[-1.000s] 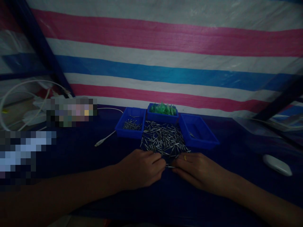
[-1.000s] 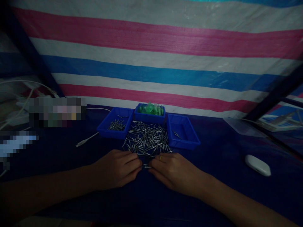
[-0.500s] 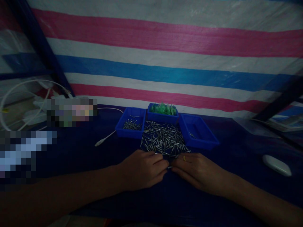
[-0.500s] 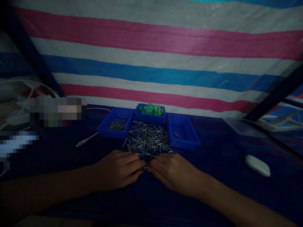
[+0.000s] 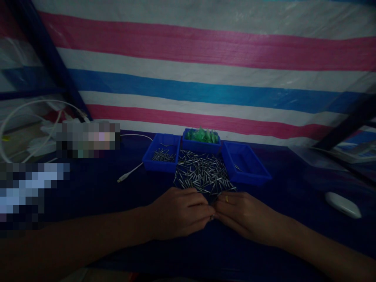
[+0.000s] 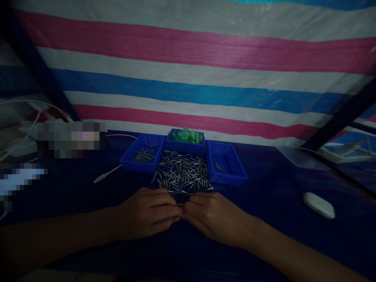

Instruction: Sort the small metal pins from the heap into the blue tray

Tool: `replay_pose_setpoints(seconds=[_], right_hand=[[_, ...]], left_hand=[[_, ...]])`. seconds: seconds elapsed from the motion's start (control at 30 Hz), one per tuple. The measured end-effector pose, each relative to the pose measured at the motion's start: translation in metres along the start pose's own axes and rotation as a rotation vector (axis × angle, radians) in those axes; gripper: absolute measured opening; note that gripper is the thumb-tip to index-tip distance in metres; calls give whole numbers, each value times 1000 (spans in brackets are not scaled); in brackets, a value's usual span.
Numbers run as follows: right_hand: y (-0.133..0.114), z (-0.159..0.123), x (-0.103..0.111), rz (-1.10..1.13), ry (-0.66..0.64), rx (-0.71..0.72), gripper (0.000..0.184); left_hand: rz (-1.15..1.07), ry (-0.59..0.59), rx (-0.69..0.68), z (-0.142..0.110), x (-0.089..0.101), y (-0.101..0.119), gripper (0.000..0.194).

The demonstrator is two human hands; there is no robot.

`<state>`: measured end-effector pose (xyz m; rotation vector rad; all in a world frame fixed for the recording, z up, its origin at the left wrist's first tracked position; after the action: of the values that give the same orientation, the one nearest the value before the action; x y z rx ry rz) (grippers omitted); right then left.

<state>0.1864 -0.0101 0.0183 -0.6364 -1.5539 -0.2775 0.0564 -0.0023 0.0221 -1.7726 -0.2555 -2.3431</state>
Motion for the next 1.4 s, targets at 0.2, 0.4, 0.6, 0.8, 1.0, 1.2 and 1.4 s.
replay_pose_setpoints(seconds=[0.2, 0.4, 0.6, 0.8, 1.0, 1.2, 1.4], right_hand=[[3, -2, 1, 41, -1, -28, 27], [4, -4, 4, 76, 25, -64, 24], [2, -4, 1, 29, 4, -40, 25], [5, -5, 4, 54, 2, -69, 22], [11, -5, 3, 25, 7, -126, 22], [11, -4, 3, 30, 9, -124, 24], [11, -5, 3, 38, 7, -131, 24]], left_hand=[[-89, 24, 2, 1, 0, 0, 12], [36, -56, 84, 1, -6, -6, 17], [62, -93, 82, 1, -10, -8, 20], [54, -92, 130, 2, -6, -10, 21], [39, -129, 157, 2, -6, -11, 18], [53, -143, 170, 2, -7, -12, 19], [57, -162, 175, 0, -7, -12, 20]])
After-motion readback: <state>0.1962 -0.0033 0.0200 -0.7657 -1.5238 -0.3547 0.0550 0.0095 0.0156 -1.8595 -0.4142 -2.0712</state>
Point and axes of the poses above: each hand's wrist, its own z-axis towards the middle knuckle, its own x-axis out of the back of the hand, y = z × x, the point moved 5 cm from there along z, towards the middle knuckle, and after that the axes turned 14 degrees about -y, right-handed, at the moved point
